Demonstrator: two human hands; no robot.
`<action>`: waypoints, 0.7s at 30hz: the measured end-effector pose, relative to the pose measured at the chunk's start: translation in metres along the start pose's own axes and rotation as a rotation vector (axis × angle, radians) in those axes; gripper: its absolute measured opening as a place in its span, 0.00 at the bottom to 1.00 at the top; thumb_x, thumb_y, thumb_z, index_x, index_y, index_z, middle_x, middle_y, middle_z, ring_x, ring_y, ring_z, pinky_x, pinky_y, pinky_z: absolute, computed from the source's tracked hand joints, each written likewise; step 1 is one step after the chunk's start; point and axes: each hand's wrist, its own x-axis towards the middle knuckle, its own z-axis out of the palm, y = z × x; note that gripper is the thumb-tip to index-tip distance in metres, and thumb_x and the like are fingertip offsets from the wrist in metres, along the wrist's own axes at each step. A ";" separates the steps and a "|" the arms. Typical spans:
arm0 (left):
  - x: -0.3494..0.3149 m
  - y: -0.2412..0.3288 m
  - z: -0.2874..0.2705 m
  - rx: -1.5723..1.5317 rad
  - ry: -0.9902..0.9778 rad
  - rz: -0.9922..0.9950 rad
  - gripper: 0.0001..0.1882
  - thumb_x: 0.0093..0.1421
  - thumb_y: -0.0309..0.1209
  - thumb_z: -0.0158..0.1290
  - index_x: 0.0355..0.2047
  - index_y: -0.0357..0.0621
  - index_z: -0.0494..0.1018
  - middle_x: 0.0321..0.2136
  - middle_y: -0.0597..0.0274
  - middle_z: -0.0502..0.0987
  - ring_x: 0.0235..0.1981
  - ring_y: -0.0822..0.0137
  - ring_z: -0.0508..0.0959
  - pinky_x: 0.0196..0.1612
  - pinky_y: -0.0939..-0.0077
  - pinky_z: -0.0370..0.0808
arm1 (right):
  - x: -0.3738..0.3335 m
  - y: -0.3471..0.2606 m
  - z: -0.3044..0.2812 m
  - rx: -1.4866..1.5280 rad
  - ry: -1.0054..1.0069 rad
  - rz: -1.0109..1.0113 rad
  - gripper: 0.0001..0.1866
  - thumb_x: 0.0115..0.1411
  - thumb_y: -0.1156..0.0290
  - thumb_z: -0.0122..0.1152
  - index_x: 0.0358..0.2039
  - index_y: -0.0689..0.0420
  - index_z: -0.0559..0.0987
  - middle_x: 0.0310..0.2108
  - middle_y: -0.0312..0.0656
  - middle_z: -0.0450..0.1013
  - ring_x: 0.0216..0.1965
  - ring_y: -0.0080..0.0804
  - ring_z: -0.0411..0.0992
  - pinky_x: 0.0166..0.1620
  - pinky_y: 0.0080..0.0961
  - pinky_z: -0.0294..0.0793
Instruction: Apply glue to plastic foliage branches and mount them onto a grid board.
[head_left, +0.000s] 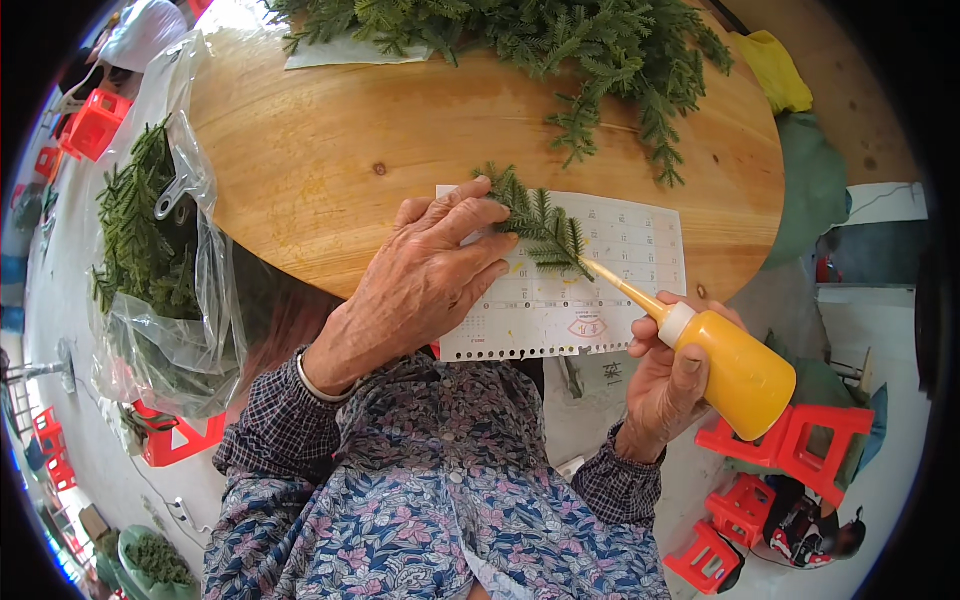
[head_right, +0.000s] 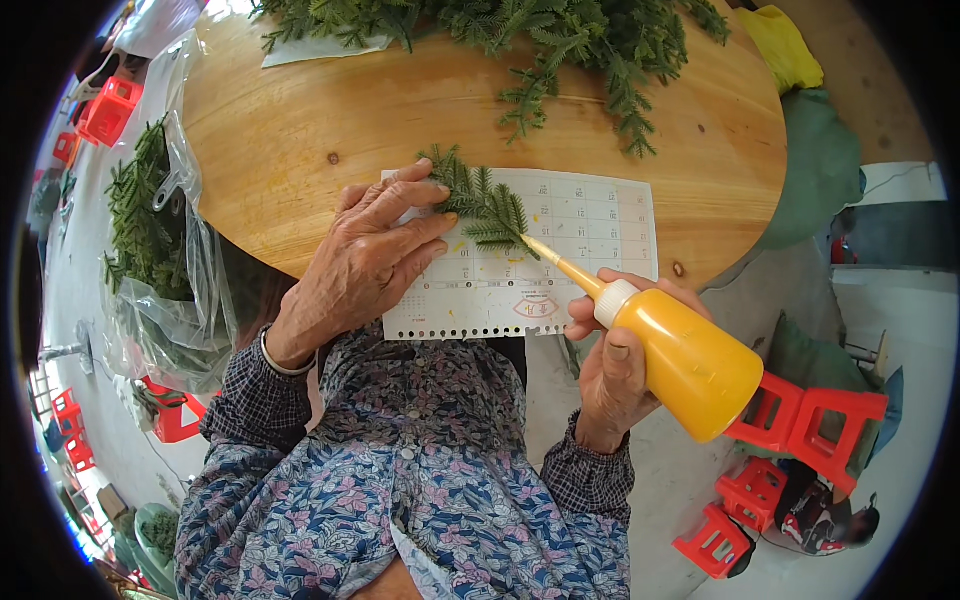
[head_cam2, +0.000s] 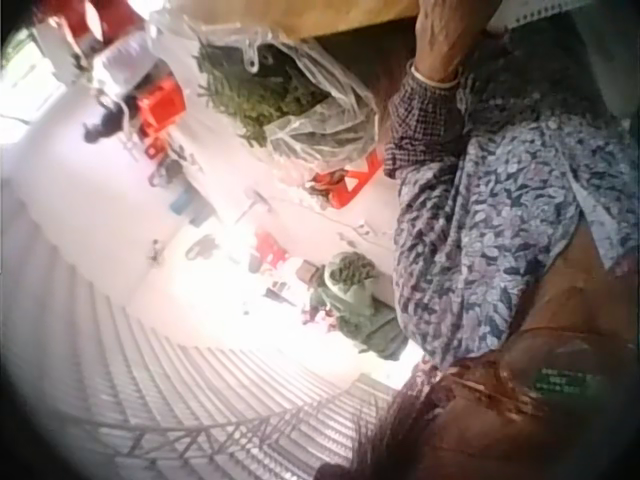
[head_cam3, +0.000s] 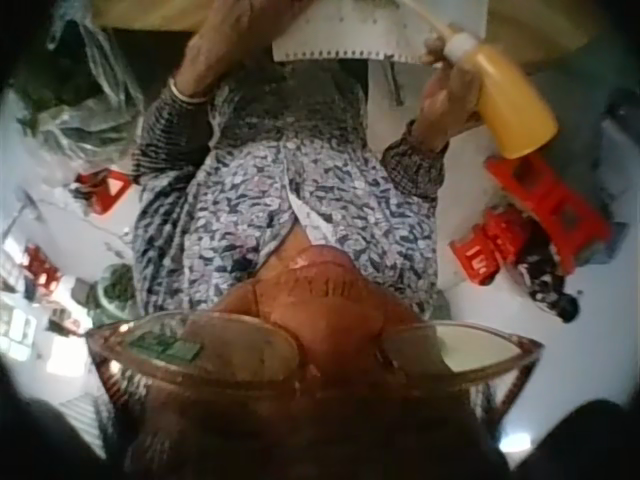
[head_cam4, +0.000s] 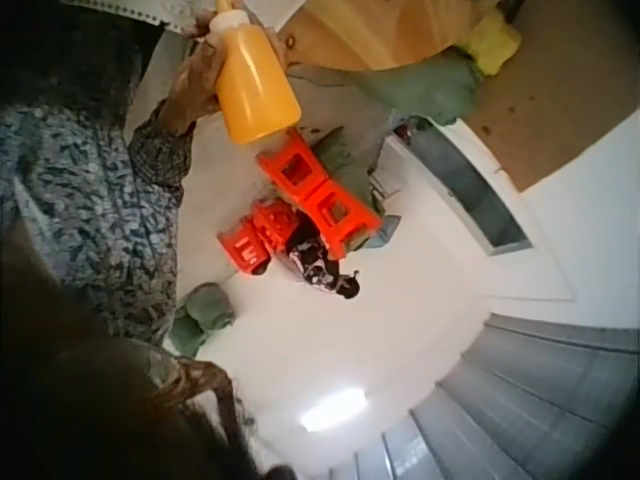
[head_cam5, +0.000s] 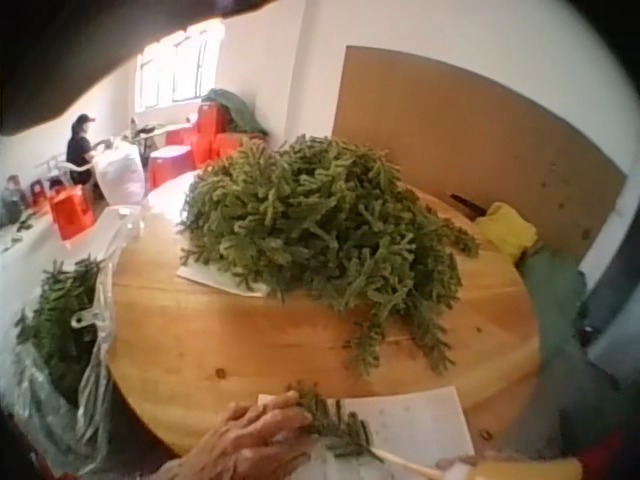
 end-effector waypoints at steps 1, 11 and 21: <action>0.000 0.001 -0.001 0.011 0.005 0.011 0.09 0.56 0.28 0.55 0.38 0.45 0.77 0.47 0.63 0.70 0.59 0.61 0.67 0.50 0.67 0.64 | -0.002 -0.002 0.000 -0.003 0.003 0.002 0.28 0.54 0.63 0.63 0.51 0.57 0.64 0.39 0.55 0.74 0.22 0.33 0.74 0.22 0.18 0.73; 0.040 0.032 -0.022 -0.069 -0.006 0.000 0.09 0.56 0.28 0.55 0.39 0.45 0.77 0.47 0.63 0.71 0.59 0.61 0.67 0.52 0.66 0.64 | 0.025 -0.052 -0.014 -0.016 0.025 0.010 0.27 0.53 0.64 0.64 0.51 0.55 0.64 0.40 0.55 0.73 0.23 0.33 0.74 0.23 0.18 0.73; 0.068 0.042 -0.046 -0.099 0.006 -0.043 0.10 0.55 0.26 0.57 0.38 0.44 0.79 0.48 0.64 0.73 0.60 0.60 0.67 0.53 0.63 0.63 | 0.050 -0.087 -0.005 -0.043 0.020 0.023 0.27 0.54 0.63 0.64 0.51 0.54 0.64 0.40 0.55 0.73 0.23 0.34 0.74 0.23 0.18 0.73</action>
